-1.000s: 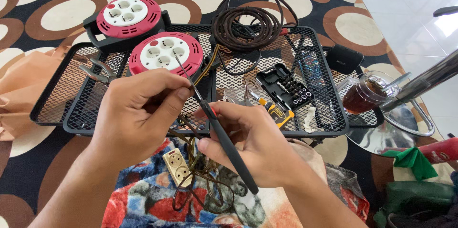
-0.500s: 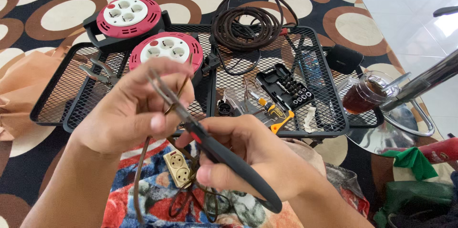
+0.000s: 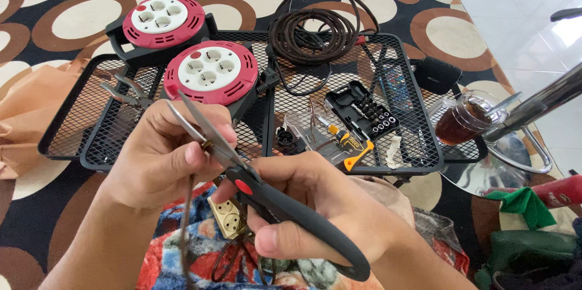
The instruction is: The person sits on a bed and uses scissors to cut and strip the outer insulation of an old extension cord cable, working section by section along the wire. A power strip, plug adapters, pliers, and a screwdriver bit set lie on a tray nearby as the person continues cutting the cable.
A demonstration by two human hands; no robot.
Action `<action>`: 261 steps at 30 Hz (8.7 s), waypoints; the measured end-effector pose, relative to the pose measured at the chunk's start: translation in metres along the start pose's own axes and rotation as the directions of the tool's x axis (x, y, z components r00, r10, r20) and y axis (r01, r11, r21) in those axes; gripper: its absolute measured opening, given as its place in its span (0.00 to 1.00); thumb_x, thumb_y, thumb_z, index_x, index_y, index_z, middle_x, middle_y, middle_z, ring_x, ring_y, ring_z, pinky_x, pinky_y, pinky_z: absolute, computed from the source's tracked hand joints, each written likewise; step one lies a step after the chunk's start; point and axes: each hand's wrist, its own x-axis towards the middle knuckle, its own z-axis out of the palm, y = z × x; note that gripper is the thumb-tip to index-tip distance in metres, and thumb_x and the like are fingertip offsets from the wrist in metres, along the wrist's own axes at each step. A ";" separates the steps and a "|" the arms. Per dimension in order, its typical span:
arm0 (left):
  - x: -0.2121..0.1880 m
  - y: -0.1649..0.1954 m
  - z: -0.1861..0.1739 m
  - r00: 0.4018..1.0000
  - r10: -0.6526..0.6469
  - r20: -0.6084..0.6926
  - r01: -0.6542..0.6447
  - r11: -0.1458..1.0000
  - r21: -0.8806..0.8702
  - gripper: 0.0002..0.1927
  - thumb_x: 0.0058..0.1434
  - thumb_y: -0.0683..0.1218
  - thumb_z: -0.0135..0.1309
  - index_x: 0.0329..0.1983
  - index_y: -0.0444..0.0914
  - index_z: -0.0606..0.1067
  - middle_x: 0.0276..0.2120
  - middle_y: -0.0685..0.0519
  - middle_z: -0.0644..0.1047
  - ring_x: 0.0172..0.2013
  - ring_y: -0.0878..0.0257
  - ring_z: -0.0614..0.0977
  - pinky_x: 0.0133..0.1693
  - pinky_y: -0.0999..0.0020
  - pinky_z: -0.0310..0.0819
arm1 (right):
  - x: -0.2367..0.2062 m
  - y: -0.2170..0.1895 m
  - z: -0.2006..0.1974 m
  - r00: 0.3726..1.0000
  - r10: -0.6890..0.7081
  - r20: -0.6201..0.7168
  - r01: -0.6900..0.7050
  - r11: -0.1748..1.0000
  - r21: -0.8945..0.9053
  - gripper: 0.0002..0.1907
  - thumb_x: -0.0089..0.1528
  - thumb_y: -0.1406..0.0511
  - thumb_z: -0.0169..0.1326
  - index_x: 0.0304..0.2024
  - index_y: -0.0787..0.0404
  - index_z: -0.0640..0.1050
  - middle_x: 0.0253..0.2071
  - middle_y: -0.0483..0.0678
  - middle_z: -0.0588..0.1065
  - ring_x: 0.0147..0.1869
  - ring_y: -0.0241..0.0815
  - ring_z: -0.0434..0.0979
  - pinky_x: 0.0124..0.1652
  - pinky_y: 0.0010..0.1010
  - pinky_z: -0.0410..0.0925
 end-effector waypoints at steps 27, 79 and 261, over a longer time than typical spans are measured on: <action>-0.007 0.006 0.016 1.000 -0.013 0.018 0.014 1.000 -0.019 0.13 0.63 0.40 0.68 0.47 0.27 0.81 0.36 0.45 0.75 0.28 0.61 0.80 0.26 0.71 0.73 | -0.001 -0.001 0.018 0.999 0.025 -0.029 -0.022 0.995 0.097 0.28 0.54 0.61 0.69 0.52 0.71 0.79 0.27 0.42 0.70 0.28 0.29 0.70 0.29 0.20 0.62; -0.002 0.015 0.049 0.930 -0.266 -0.253 0.364 0.753 0.548 0.07 0.72 0.40 0.46 0.47 0.31 0.73 0.33 0.52 0.77 0.32 0.68 0.79 0.34 0.74 0.73 | 0.050 0.006 -0.023 0.826 -0.505 -0.249 0.396 0.836 -0.380 0.21 0.62 0.71 0.63 0.56 0.65 0.73 0.38 0.45 0.77 0.43 0.32 0.79 0.46 0.25 0.74; -0.017 -0.031 0.070 0.757 0.322 -0.568 0.229 0.684 0.693 0.07 0.69 0.39 0.53 0.36 0.31 0.77 0.25 0.61 0.72 0.24 0.79 0.64 0.23 0.80 0.54 | 0.013 0.074 -0.035 0.964 -0.240 -0.112 0.205 0.944 -0.257 0.33 0.58 0.67 0.64 0.65 0.67 0.71 0.47 0.45 0.73 0.51 0.36 0.74 0.51 0.30 0.71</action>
